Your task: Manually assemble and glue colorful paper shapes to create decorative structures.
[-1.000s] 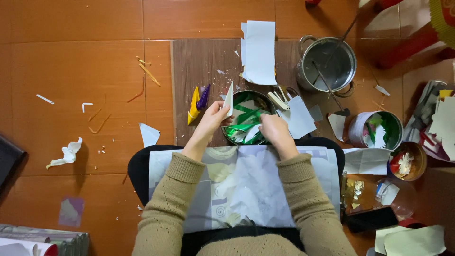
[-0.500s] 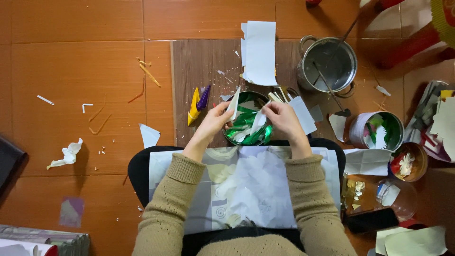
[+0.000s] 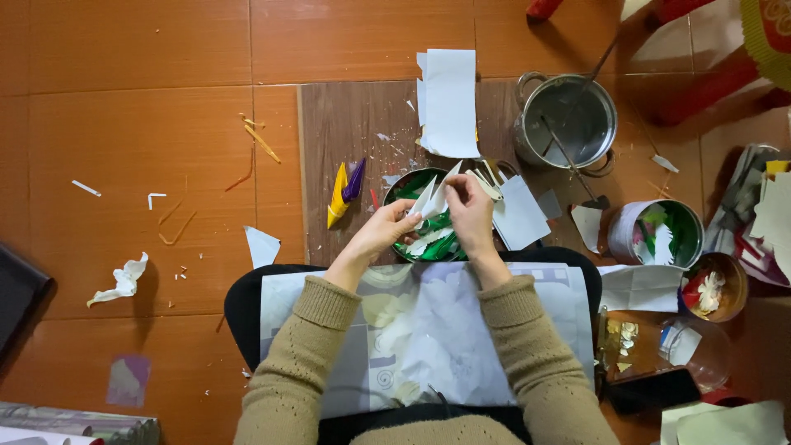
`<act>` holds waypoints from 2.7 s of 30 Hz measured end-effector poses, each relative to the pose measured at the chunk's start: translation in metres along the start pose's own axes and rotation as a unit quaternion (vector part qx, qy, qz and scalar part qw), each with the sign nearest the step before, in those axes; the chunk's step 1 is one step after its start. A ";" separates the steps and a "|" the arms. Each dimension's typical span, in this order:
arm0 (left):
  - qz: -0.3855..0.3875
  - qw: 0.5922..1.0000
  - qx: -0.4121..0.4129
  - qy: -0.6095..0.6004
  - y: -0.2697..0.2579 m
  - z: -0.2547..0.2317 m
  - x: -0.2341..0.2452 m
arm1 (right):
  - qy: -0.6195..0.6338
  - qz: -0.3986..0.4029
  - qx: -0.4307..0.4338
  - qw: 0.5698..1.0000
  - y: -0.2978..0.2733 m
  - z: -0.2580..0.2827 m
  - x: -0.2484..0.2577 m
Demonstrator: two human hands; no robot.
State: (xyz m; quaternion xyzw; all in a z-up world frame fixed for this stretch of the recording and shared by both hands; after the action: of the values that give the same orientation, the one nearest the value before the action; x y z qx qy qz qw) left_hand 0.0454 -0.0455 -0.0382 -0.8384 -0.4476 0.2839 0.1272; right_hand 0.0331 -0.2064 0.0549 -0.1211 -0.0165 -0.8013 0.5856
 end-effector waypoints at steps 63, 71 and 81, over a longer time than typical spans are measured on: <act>-0.334 0.760 0.044 0.556 0.032 -0.071 0.111 | -0.478 0.308 0.108 0.816 -0.012 -0.072 -0.049; -0.284 0.838 -0.122 0.449 -0.024 -0.097 0.043 | -0.250 0.173 -0.086 0.949 -0.006 -0.033 -0.018; -0.203 0.964 -0.065 0.158 -0.016 -0.035 0.016 | -0.184 0.158 -0.021 0.970 -0.003 -0.036 -0.039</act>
State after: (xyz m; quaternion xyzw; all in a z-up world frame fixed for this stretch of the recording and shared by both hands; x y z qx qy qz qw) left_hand 0.0622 -0.0214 -0.0083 -0.7703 -0.6004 0.0866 0.1965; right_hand 0.0350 -0.1753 0.0118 -0.2793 -0.0879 -0.6628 0.6892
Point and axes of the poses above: each hand's wrist, its own y-axis towards the middle knuckle, its own x-axis out of the back of the hand, z = x × y, the point moved 7 cm from there along y, towards the middle knuckle, and after that the axes turned 2 degrees about z, right-handed, at the moved point
